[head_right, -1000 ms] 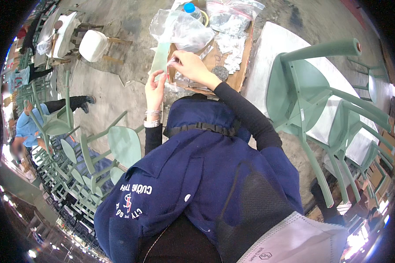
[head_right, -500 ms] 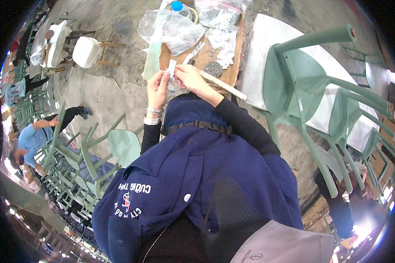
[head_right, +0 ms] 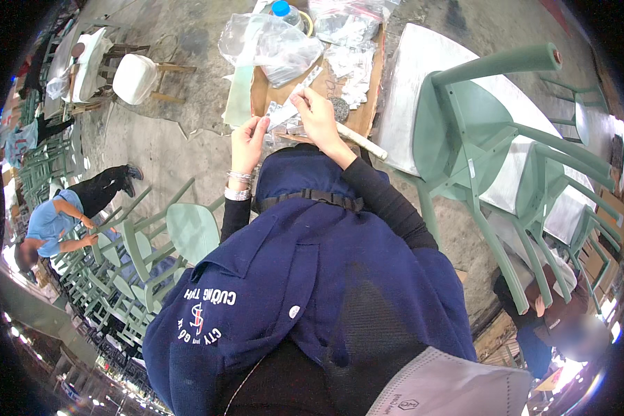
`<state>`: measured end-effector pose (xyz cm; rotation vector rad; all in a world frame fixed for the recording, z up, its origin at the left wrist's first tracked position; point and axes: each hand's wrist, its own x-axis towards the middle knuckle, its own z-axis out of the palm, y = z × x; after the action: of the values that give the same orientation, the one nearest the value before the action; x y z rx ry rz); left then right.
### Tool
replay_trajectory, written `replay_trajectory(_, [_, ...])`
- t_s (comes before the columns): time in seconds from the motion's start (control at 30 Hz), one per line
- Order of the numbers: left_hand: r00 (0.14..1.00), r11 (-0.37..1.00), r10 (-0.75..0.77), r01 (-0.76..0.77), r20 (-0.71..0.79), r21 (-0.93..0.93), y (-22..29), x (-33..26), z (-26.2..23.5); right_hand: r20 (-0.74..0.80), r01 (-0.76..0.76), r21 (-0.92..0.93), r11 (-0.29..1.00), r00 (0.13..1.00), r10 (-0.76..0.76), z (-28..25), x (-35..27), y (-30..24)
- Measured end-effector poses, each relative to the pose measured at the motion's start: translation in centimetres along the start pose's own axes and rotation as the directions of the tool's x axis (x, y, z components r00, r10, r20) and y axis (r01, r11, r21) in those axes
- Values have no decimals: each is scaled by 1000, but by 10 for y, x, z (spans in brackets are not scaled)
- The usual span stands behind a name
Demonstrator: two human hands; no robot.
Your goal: The person applies small white labels to the underside of green plastic chairs using a hammer to press them into place. The person repeatedly picks up labels from a tray, positions them on the chair base, and taps them with a hammer.
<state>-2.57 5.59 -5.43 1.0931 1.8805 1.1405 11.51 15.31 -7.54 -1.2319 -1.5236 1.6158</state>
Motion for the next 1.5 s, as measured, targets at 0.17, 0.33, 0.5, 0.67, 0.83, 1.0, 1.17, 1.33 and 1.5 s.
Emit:
replay_trajectory(0.17, [995,990,10,4,-100,142,-9,5,-1,99,181,-380,907,983,-155,-11,3,-14])
replay_trajectory(0.33, [989,918,36,23,-142,395,-9,6,-1,275,333,-845,418,942,-193,-27,-2,7])
replay_trajectory(0.5, [953,942,198,-120,-228,314,-9,11,-2,313,377,-899,223,909,-275,-26,-4,15])
replay_trajectory(0.67, [960,870,280,-262,19,417,3,46,7,226,330,-914,238,898,-379,-38,-8,-17])
replay_trajectory(0.83, [918,794,249,-376,308,479,-3,106,42,354,423,-892,160,873,-336,-49,-7,-18])
replay_trajectory(1.0, [734,530,426,-676,529,512,-35,134,63,373,410,-903,127,895,-243,-36,-15,17])
replay_trajectory(1.17, [759,504,268,-636,594,585,-33,124,46,261,301,-877,374,953,-154,-66,-25,-27])
replay_trajectory(1.33, [719,468,189,-665,669,582,-29,97,23,182,247,-818,519,968,-172,-102,-10,-63])
replay_trajectory(1.5, [790,622,276,-581,548,524,-7,67,19,146,273,-850,452,944,-296,-93,20,-22])
